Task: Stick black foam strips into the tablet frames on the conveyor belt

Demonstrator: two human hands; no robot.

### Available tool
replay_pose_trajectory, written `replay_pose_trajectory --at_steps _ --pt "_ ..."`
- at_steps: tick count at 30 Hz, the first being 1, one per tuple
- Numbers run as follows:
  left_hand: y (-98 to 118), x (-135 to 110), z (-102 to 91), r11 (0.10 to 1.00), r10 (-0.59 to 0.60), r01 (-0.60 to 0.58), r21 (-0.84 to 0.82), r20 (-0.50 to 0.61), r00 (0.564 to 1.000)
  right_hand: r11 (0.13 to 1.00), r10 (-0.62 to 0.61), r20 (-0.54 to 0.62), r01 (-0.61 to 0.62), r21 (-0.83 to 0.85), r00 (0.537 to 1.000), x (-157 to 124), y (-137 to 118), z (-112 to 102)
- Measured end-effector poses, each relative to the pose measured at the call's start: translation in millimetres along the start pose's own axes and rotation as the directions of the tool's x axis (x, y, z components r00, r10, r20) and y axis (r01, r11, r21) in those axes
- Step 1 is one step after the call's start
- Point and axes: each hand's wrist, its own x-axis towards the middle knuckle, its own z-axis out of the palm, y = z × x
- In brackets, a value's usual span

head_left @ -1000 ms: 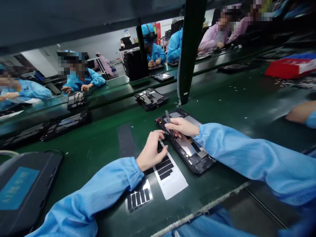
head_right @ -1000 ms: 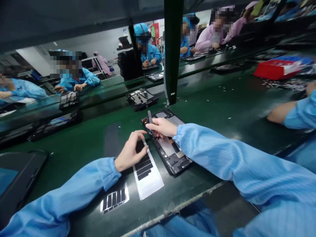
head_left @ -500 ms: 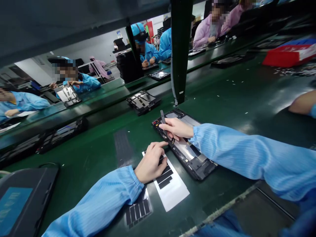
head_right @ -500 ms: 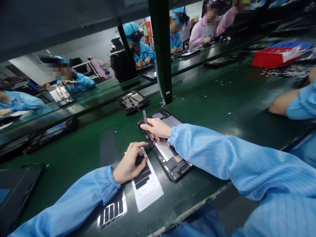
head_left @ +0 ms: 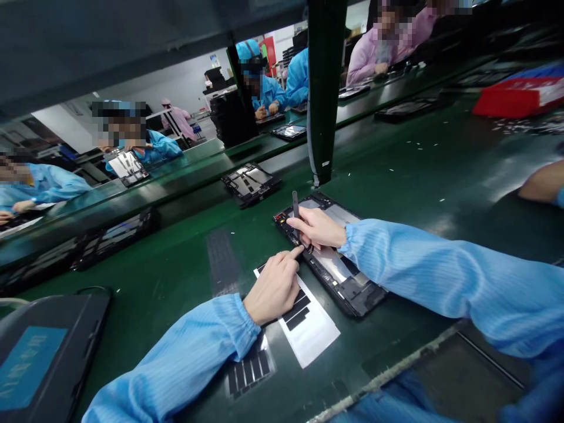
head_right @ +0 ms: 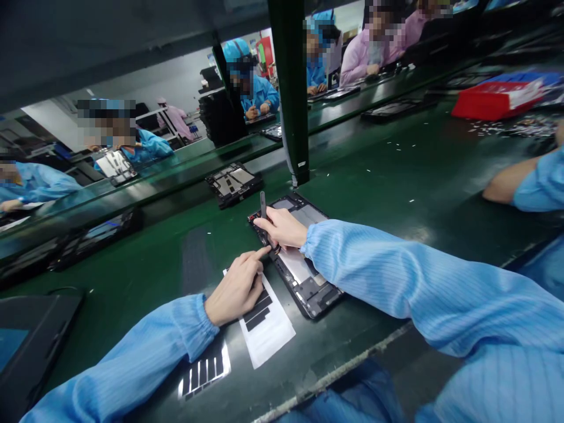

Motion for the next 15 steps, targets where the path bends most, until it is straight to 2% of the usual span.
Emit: replay_pose_trajectory --at_steps 5,9,11,15 --pt "8.4 7.5 0.7 0.983 0.089 -0.099 0.158 0.066 0.994 0.993 0.038 0.014 -0.039 0.111 0.999 1.4 4.4 0.3" --pt "14.6 4.8 0.9 0.971 0.187 -0.198 0.136 0.089 0.978 0.983 0.046 0.033 -0.051 0.174 0.998 2.4 7.8 1.2" --pt "14.1 1.0 1.2 0.982 0.169 -0.174 0.077 0.063 0.984 0.977 0.05 0.038 -0.056 0.205 0.998 2.4 8.2 0.9" --pt "11.8 -3.8 5.6 0.998 0.015 -0.018 -0.055 -0.051 0.999 0.959 0.076 0.046 -0.086 0.27 0.996 3.0 8.8 -0.5"
